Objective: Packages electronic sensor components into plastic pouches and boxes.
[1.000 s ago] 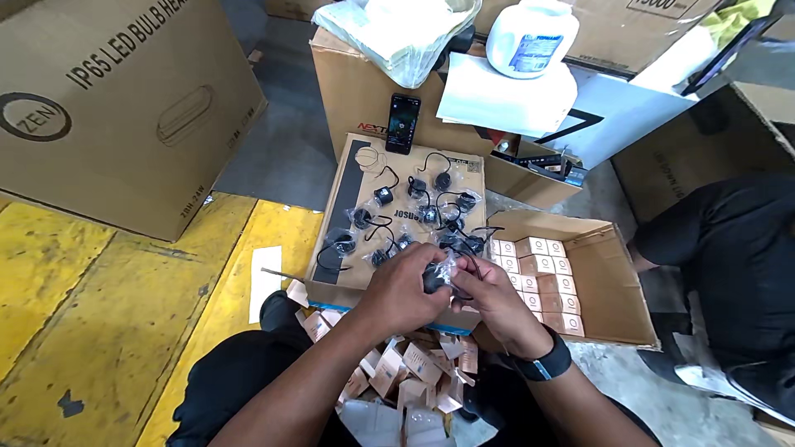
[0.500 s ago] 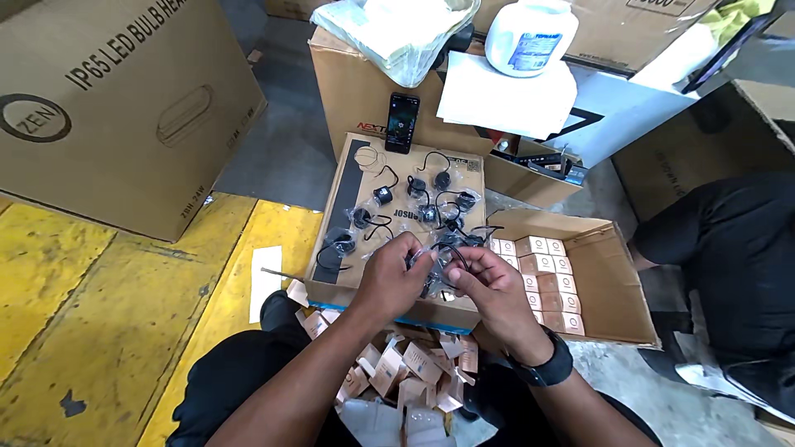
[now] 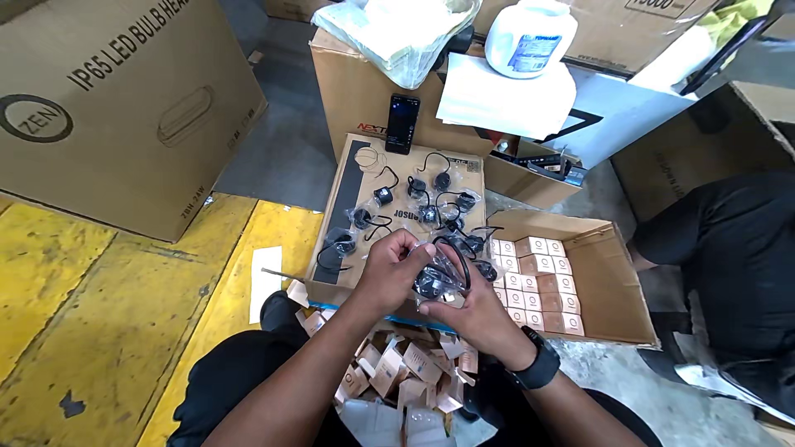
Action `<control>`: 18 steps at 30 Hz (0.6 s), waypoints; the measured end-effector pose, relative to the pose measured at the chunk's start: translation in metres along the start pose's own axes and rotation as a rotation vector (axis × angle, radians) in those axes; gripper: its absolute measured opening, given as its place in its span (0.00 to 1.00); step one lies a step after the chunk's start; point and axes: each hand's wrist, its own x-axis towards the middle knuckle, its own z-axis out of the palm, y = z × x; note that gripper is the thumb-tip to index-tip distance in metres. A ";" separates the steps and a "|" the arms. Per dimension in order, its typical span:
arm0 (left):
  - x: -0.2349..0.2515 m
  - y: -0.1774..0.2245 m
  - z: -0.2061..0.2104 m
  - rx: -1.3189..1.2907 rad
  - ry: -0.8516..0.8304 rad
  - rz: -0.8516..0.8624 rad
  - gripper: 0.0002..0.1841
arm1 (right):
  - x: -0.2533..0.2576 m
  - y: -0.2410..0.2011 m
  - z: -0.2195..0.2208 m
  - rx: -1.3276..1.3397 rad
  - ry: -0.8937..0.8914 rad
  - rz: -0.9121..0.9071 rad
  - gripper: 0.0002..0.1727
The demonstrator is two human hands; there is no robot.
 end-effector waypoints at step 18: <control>-0.010 -0.011 0.005 0.820 -0.088 0.360 0.15 | 0.004 0.005 -0.009 0.030 0.155 0.036 0.21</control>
